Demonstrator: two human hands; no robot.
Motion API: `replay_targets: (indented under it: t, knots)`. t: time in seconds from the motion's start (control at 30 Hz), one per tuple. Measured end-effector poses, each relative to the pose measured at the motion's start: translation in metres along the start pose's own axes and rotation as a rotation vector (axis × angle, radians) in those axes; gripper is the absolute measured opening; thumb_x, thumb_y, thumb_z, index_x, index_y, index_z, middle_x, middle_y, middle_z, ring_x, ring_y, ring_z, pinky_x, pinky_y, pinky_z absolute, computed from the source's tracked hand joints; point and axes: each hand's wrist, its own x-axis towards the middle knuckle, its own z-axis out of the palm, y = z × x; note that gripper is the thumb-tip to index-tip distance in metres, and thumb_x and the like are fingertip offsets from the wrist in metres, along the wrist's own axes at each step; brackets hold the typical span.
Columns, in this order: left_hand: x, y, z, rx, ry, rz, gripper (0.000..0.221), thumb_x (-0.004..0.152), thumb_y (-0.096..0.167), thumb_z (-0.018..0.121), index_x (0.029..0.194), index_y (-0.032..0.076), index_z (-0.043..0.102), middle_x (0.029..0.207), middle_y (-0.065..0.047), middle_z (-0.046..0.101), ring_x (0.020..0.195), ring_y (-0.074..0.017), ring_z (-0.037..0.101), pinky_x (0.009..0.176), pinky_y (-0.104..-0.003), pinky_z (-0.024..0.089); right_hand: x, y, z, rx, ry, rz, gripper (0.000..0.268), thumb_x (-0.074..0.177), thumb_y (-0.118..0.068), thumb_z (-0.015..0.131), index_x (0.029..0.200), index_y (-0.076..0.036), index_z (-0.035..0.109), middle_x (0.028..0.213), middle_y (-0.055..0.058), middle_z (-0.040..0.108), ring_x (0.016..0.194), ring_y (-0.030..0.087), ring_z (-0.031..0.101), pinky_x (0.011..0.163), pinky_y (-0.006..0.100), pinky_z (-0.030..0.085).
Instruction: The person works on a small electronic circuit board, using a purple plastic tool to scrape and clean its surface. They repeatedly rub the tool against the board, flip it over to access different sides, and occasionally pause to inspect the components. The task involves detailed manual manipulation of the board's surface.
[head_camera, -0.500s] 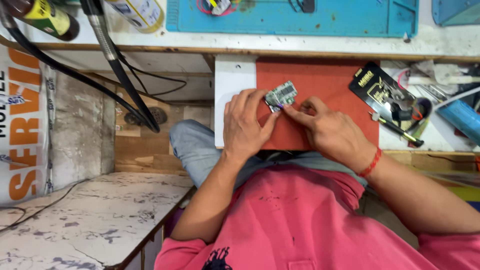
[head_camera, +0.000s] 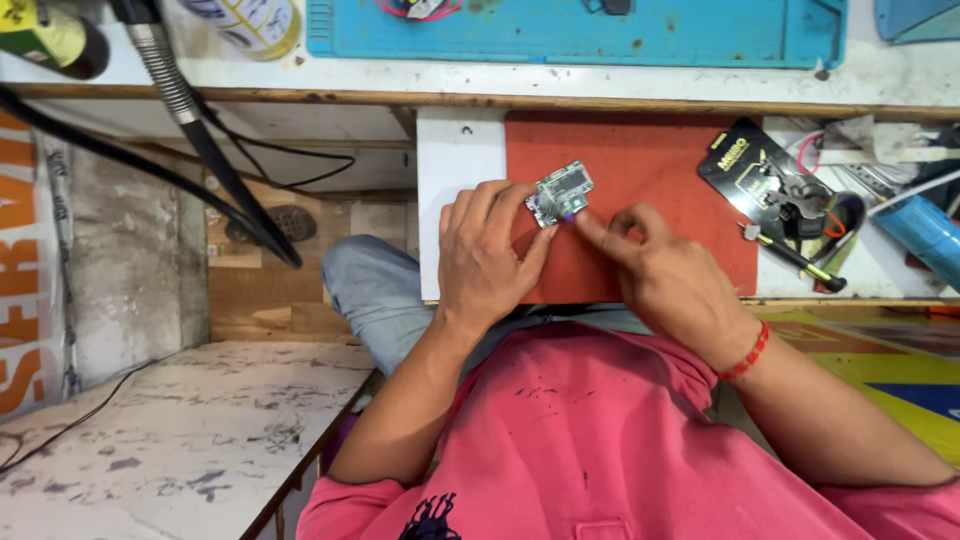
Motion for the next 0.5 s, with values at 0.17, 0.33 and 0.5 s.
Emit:
replay_targets:
  t: [0.17, 0.33, 0.5]
  knots:
    - [-0.005, 0.002, -0.001, -0.023, 0.004, -0.027, 0.045, 0.081, 0.024, 0.084, 0.120, 0.007, 0.067, 0.118, -0.007, 0.065, 0.106, -0.0282, 0.061, 0.090, -0.043, 0.045, -0.010, 0.002, 0.006, 0.001, 0.074, 0.071, 0.060, 0.086, 0.002, 0.057, 0.144, -0.013, 0.060, 0.115, 0.022, 0.062, 0.082, 0.044, 0.068, 0.068, 0.051, 0.057]
    - [-0.005, 0.001, 0.001, -0.010, -0.021, -0.018, 0.045, 0.081, 0.024, 0.085, 0.119, 0.008, 0.068, 0.116, -0.007, 0.064, 0.106, -0.0285, 0.061, 0.089, -0.044, 0.044, 0.005, 0.007, 0.014, 0.042, 0.121, 0.096, 0.055, 0.093, 0.001, 0.057, 0.147, -0.011, 0.059, 0.115, 0.024, 0.060, 0.084, 0.046, 0.066, 0.069, 0.052, 0.056]
    - [0.000, 0.004, 0.000, 0.006, 0.002, -0.012, 0.045, 0.082, 0.024, 0.084, 0.121, 0.009, 0.068, 0.115, -0.006, 0.064, 0.105, -0.0282, 0.061, 0.090, -0.043, 0.044, -0.003, -0.008, 0.005, 0.047, 0.048, 0.040, 0.062, 0.082, 0.004, 0.057, 0.142, -0.016, 0.063, 0.112, 0.021, 0.062, 0.081, 0.041, 0.069, 0.065, 0.050, 0.058]
